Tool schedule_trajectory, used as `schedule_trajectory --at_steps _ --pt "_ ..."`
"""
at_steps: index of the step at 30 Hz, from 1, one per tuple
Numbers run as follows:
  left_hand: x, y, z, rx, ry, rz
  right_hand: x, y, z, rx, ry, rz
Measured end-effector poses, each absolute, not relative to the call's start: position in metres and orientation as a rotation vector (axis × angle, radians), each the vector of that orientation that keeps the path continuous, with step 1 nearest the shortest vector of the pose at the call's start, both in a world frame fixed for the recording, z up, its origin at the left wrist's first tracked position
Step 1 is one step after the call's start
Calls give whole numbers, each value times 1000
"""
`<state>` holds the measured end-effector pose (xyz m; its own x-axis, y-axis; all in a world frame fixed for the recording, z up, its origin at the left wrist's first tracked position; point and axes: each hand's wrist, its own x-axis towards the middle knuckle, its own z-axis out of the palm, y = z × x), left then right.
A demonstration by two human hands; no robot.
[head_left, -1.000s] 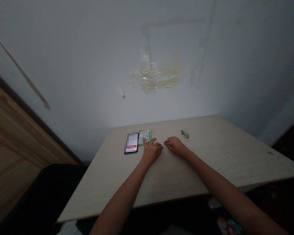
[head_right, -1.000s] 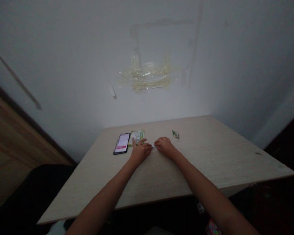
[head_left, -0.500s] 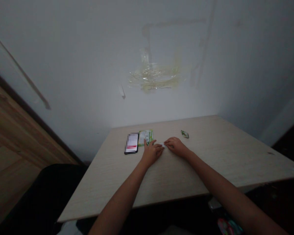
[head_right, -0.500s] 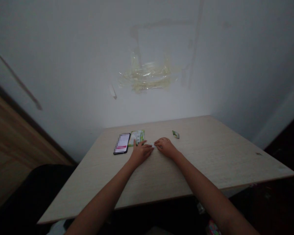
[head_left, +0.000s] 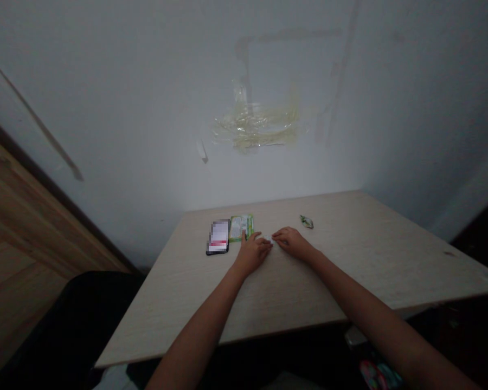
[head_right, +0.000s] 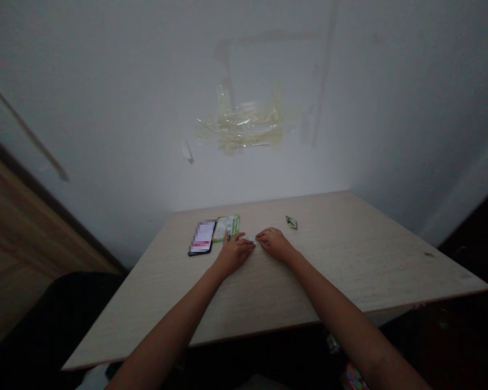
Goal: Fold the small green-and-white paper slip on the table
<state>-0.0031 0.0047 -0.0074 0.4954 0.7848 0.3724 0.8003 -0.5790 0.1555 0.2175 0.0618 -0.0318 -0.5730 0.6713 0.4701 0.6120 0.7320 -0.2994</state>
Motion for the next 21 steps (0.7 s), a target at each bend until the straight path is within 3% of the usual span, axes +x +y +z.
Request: schedule_trajectory --at_steps 21 --pt "-1 -3 -5 -2547 -1525 -706 215 56 -24 -1013 -2398 105"
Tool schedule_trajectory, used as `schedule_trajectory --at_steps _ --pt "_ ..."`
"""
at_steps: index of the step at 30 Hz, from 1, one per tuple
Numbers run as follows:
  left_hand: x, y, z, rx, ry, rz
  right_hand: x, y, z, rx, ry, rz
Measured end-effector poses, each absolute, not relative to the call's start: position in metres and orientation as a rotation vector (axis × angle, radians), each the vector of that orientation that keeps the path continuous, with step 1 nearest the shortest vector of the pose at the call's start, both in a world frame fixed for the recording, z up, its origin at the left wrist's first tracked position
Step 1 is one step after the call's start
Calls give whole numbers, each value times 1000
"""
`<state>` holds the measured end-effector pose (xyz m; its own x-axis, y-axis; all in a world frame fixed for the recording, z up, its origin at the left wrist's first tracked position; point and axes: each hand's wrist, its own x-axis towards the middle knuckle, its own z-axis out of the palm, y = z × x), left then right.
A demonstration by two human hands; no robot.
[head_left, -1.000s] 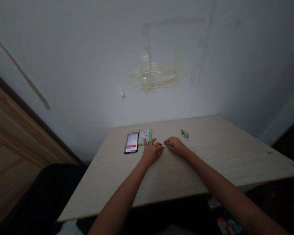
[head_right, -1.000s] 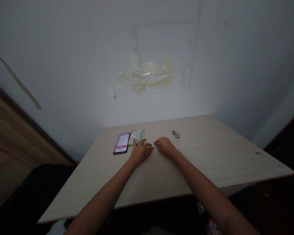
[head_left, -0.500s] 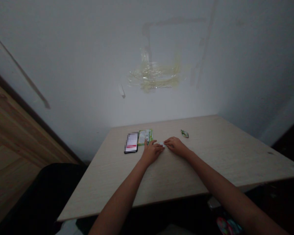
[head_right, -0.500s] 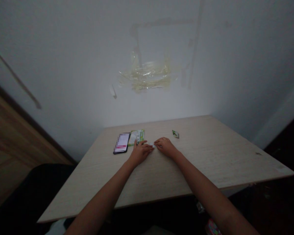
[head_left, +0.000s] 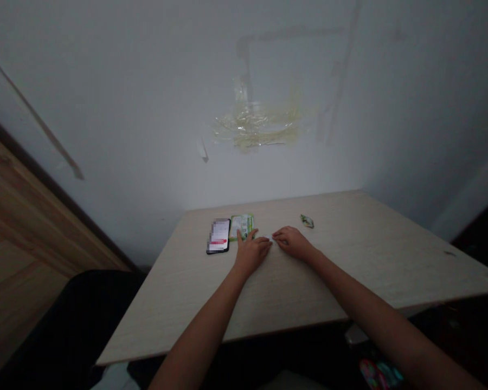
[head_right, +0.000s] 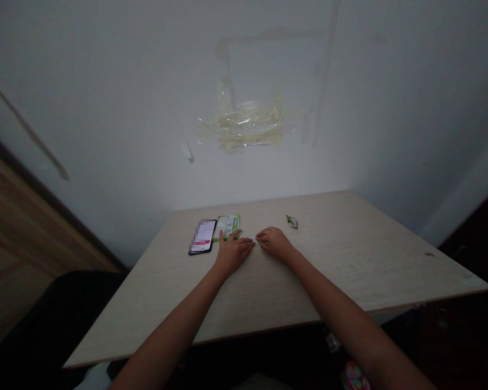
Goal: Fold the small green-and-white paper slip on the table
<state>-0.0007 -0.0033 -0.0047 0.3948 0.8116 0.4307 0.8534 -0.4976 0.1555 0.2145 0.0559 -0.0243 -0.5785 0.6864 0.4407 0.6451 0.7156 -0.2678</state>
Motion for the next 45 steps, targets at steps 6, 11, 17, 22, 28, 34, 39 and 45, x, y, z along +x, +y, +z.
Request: schedule_trajectory --at_steps 6,11,17,22,28,34,39,45 --pt "1 -3 -2 -2513 -1604 -707 214 53 -21 -1028 -2409 94" --pt "2 -4 -2 -2498 -1595 -703 214 54 -23 -1017 -2402 107" --pt "5 -7 -4 -2451 -1598 -702 214 51 -20 -1045 -2412 101" --pt "5 -5 -8 -2429 -1616 -699 214 51 -20 -1042 -2422 88" --pt "5 -4 -9 -2404 -1647 -680 215 54 -25 -1057 -2416 83" --pt "8 -6 -10 -2340 -1684 -700 215 52 -23 -1078 -2411 77" --pt "9 -8 -9 -2323 -1705 -721 215 50 -21 -1072 -2420 89" --pt "9 -10 -5 -2299 -1727 -702 215 49 -19 -1087 -2412 112"
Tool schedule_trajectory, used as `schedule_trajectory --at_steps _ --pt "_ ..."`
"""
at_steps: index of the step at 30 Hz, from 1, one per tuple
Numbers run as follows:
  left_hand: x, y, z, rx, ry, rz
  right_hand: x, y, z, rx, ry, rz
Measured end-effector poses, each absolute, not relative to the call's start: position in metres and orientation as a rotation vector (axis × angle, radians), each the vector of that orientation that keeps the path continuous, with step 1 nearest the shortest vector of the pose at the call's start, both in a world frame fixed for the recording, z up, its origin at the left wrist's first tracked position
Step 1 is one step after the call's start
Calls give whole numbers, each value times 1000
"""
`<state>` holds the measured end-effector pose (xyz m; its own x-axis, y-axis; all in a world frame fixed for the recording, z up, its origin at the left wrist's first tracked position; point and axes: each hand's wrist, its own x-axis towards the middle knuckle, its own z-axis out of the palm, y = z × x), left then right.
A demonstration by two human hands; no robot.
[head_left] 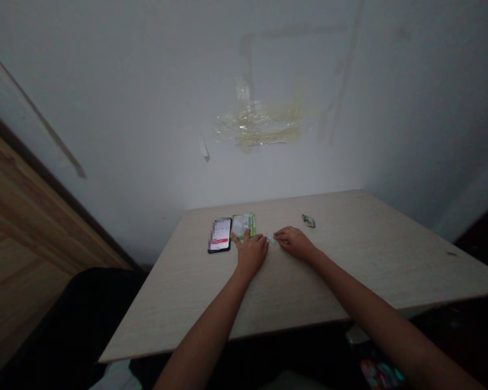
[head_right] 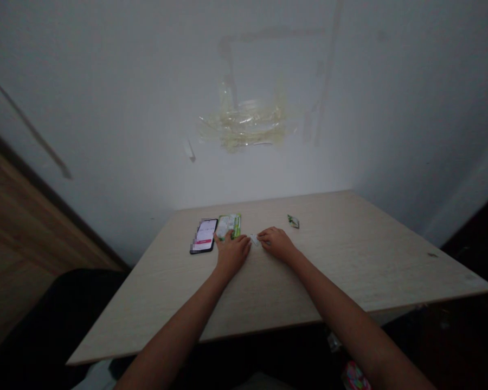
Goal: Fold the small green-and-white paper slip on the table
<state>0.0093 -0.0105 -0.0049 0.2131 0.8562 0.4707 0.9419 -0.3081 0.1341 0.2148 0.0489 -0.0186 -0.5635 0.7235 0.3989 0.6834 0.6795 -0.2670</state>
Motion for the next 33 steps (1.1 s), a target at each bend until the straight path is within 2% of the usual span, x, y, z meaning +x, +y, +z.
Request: schedule_trajectory --at_steps 19,33 --pt "5 4 -6 -2242 -1874 -588 214 47 -15 -1144 -2424 131" --pt "-6 4 -6 -2399 -1604 -618 211 45 -14 -1221 -2457 64"
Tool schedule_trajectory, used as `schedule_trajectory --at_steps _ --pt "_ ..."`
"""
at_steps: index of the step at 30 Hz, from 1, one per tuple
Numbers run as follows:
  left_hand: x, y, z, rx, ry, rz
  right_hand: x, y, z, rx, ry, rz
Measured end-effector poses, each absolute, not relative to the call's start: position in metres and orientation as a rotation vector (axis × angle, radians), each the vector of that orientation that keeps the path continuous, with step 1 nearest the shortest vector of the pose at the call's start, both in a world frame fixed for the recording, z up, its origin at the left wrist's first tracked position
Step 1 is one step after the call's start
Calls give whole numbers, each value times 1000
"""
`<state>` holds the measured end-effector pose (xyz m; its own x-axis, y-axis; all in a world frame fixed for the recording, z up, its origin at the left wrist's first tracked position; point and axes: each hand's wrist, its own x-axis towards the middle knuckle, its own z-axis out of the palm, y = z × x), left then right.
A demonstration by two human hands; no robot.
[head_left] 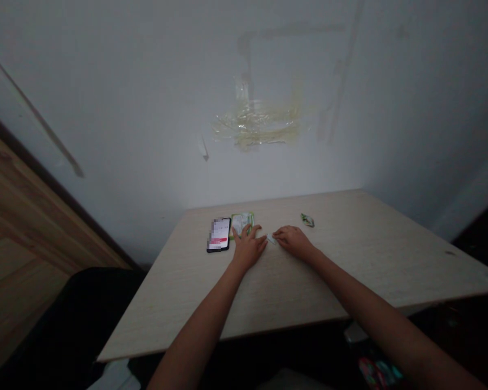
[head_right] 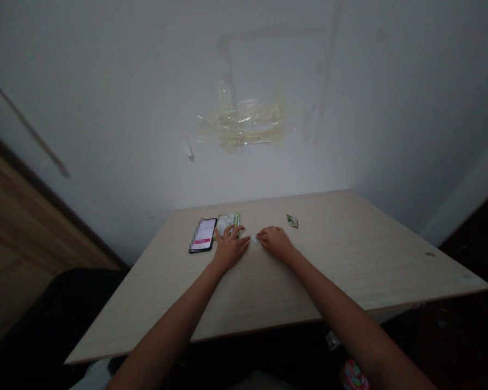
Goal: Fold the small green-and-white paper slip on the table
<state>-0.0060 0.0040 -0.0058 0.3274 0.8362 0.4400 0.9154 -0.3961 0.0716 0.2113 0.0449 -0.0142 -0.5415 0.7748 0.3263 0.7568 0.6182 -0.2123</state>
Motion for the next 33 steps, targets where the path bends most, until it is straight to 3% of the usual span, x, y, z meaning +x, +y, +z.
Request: schedule_trajectory --at_steps 33 --pt "1 -2 -4 -2544 -1484 -518 214 50 -24 -1117 -2445 97"
